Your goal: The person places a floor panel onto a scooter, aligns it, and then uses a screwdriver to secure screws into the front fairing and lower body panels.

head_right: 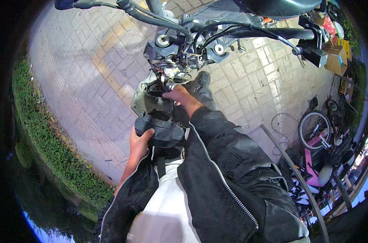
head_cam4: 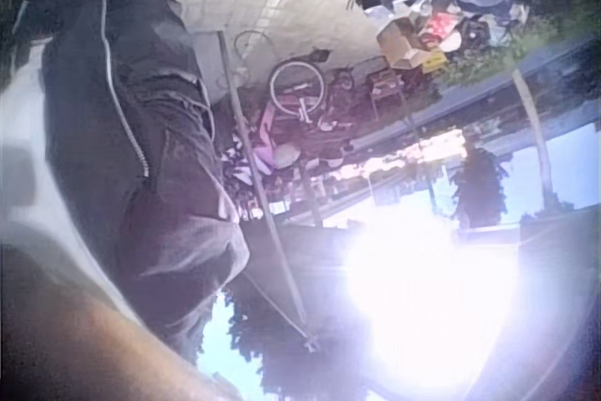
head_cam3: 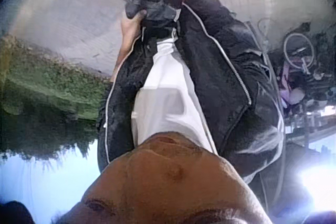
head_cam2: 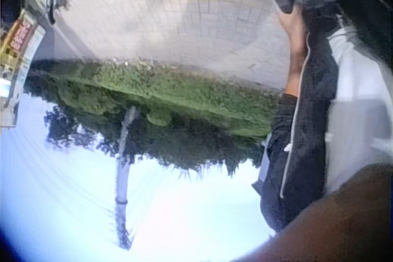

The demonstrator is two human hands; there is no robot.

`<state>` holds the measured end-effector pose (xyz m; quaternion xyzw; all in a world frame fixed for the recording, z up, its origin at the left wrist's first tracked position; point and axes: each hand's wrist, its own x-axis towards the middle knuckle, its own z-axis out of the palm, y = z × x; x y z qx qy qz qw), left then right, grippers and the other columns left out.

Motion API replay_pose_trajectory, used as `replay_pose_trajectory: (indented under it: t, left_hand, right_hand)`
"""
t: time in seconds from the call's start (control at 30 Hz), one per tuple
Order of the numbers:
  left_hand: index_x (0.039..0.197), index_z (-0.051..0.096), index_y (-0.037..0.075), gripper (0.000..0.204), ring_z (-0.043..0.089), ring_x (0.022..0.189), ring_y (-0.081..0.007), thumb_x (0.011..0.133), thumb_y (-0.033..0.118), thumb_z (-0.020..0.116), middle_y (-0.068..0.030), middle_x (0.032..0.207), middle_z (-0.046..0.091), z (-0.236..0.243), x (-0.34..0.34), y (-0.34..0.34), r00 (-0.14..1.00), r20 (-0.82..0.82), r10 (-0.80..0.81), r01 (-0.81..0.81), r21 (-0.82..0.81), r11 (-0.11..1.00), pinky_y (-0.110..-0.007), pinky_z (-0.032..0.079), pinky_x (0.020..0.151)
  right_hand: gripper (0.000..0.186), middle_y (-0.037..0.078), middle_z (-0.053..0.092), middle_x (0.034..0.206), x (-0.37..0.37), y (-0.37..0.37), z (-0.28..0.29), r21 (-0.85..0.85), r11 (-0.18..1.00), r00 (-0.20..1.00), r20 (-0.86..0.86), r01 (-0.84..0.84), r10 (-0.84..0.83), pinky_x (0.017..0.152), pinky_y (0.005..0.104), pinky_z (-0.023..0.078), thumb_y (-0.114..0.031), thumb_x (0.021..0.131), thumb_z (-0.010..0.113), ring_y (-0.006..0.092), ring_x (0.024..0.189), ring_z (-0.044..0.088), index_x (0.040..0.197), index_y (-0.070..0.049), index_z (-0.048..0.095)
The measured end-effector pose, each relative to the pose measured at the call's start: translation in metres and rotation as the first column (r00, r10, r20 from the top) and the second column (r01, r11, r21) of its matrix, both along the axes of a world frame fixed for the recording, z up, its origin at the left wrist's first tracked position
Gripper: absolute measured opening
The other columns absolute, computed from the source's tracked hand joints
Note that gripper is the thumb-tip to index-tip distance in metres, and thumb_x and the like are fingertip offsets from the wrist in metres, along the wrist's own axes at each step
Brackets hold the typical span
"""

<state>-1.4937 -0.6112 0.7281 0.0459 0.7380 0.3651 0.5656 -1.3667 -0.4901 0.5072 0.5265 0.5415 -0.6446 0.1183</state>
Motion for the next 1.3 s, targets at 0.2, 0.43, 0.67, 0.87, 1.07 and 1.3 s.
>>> replay_pose_trajectory:
  t: [0.2,0.43,0.67,0.87,1.07,1.3]
  left_hand:
    - [0.114,0.050,0.001,0.043,0.056,0.089,-0.0156,0.073,0.002,0.065,-0.0057,0.099,0.059,0.017,0.006,0.007,0.998,-0.011,-0.057,0.057,-0.005,0.998,-0.029,0.045,0.082]
    - [0.111,0.051,0.001,0.038,0.056,0.087,-0.0131,0.076,0.002,0.066,-0.0048,0.100,0.059,0.028,-0.006,0.007,1.000,-0.008,0.011,-0.011,0.002,1.000,-0.027,0.045,0.080]
    - [0.110,0.052,0.001,0.038,0.056,0.089,-0.0149,0.076,0.011,0.066,-0.0057,0.100,0.059,0.044,-0.006,0.037,0.989,-0.044,-0.144,0.148,0.092,0.985,-0.028,0.044,0.083]
    - [0.105,0.052,0.000,0.030,0.055,0.086,-0.0130,0.081,0.014,0.065,-0.0054,0.095,0.060,0.054,0.015,0.076,0.973,-0.050,-0.225,0.230,0.164,0.959,-0.026,0.043,0.080]
    - [0.103,0.050,-0.004,0.042,0.056,0.082,-0.0143,0.077,0.022,0.071,-0.0084,0.093,0.060,0.050,0.043,0.100,0.953,-0.157,-0.259,0.279,0.119,0.953,-0.029,0.045,0.076]
    - [0.107,0.052,0.003,0.037,0.064,0.074,-0.0176,0.084,0.030,0.065,-0.0080,0.095,0.062,0.055,0.076,0.140,0.968,-0.011,-0.251,0.251,0.110,0.962,-0.032,0.054,0.062]
  right_hand:
    - [0.024,0.009,0.065,0.068,-0.010,-0.005,-0.005,-0.047,0.999,0.997,0.078,-0.016,0.020,0.051,0.0312,0.048,-0.025,0.071,0.067,0.0191,0.058,0.062,0.071,-0.001,0.068]
    - [0.023,0.011,0.065,0.073,0.026,0.015,0.040,-0.067,0.994,0.996,-0.011,0.090,-0.091,0.057,0.0324,0.048,-0.026,0.078,0.062,0.0200,0.064,0.061,0.076,-0.004,0.068]
    - [0.033,0.014,0.065,0.080,0.066,0.054,0.098,0.245,0.923,0.954,0.033,-0.297,0.299,0.065,0.0334,0.048,-0.035,0.083,0.055,0.0220,0.073,0.062,0.090,-0.005,0.067]
    - [0.038,0.019,0.066,0.088,0.100,0.072,0.093,0.314,0.879,0.911,0.084,0.360,-0.403,0.074,0.0369,0.049,-0.033,0.080,0.059,0.0296,0.084,0.065,0.092,0.003,0.065]
    - [0.044,0.007,0.065,0.087,0.138,0.034,0.108,-0.098,0.499,0.500,-0.010,0.861,-0.866,0.073,0.0371,0.048,-0.041,0.083,0.062,0.0212,0.079,0.060,0.103,-0.002,0.063]
    - [0.046,0.008,0.059,0.097,0.152,0.023,0.098,-0.526,0.275,0.173,-0.234,0.805,-0.957,0.070,0.0431,0.048,-0.049,0.091,0.047,0.0239,0.087,0.056,0.109,-0.007,0.057]
